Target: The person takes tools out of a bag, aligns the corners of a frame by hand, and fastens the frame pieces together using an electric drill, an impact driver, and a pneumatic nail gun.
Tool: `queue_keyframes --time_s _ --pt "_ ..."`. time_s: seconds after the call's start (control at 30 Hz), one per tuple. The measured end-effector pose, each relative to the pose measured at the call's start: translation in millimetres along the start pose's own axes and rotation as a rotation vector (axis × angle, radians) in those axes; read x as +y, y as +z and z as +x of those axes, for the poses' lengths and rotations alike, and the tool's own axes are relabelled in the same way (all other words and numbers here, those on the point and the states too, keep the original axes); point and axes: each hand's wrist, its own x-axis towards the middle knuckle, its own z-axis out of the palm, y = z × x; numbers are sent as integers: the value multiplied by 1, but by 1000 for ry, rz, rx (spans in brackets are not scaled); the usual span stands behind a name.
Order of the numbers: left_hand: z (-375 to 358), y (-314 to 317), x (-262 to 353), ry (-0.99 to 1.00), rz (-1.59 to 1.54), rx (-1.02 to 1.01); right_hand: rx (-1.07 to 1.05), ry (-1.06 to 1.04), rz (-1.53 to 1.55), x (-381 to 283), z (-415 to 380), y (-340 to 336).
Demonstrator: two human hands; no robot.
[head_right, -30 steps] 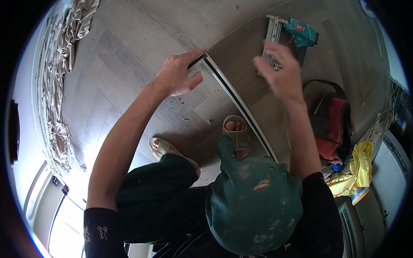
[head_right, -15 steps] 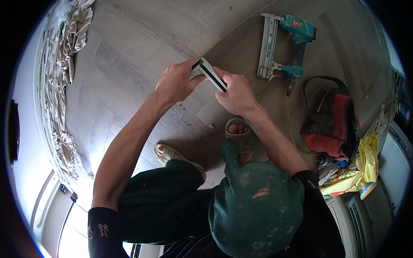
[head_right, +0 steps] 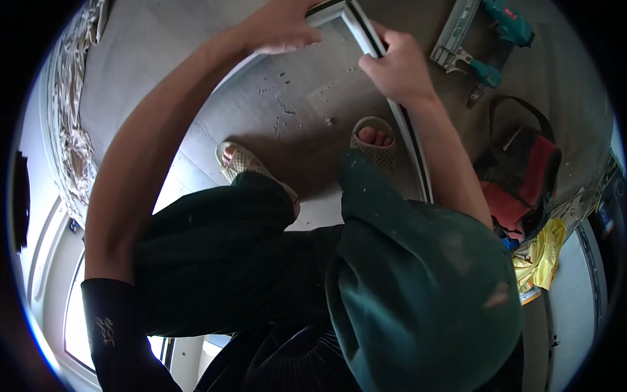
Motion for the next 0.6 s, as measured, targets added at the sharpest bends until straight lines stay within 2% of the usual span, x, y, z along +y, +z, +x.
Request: queue_keyframes --time_s 0.03,0.17,0.43,0.6 --pt "-6 -3 4 -24 -17 2 -29 2 4 4 2 2" --pt "-13 -8 19 107 -60 120 -24 13 -69 11 1 -2" --pt "4 -11 9 71 14 27 39 -34 -103 12 3 0" --pt "3 -16 10 56 -59 29 -25 34 -79 6 4 -5"
